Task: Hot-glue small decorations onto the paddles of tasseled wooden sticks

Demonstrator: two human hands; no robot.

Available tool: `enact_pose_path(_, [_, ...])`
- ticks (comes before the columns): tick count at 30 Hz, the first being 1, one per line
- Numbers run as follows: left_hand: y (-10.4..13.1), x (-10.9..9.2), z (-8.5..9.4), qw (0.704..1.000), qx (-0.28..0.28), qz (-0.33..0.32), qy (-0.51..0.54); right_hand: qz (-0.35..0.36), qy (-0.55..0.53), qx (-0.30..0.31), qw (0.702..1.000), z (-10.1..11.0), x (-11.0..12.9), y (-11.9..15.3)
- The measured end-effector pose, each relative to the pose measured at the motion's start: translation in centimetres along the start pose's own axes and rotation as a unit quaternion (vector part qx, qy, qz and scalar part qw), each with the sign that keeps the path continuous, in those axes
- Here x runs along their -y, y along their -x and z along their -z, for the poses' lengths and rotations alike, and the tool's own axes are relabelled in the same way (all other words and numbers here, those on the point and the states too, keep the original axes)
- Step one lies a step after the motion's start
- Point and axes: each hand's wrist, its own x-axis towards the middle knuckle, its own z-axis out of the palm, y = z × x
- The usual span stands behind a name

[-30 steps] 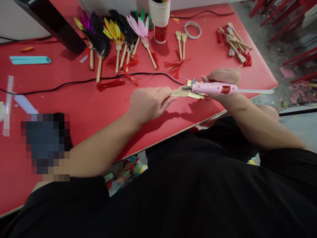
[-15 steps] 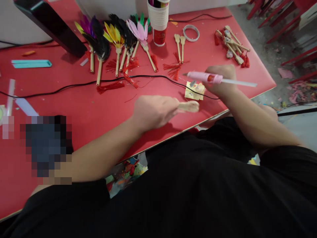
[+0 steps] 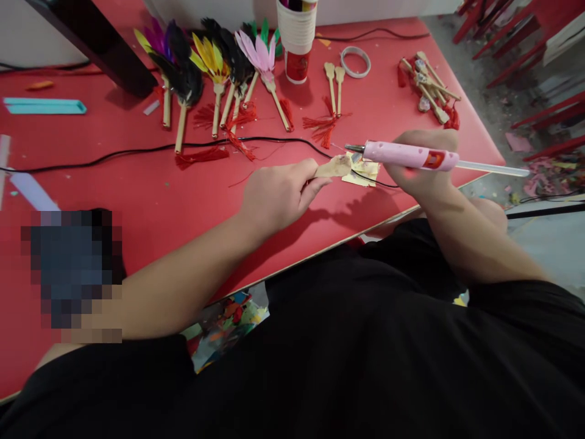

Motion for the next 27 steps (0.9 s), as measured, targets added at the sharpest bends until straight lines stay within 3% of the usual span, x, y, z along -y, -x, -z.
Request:
enact_pose_path(8, [-0.2,0.3,-0.2,1.000,0.001,-0.003,0.031,0.070,-0.040,0.006,0.997,-0.9,-0.6,0.9])
enact_pose_path(13, [-0.1,0.2,-0.1,0.999,0.012,-0.001,0.033,0.052,-0.018,0.016,0.998,-1.5,-1.0,0.9])
enact_pose_path(27, [0.4,0.1,0.0,0.998,-0.007,-0.058,-0.030,0.088,-0.032,0.022,0.995,-1.4,-0.7,-0.1])
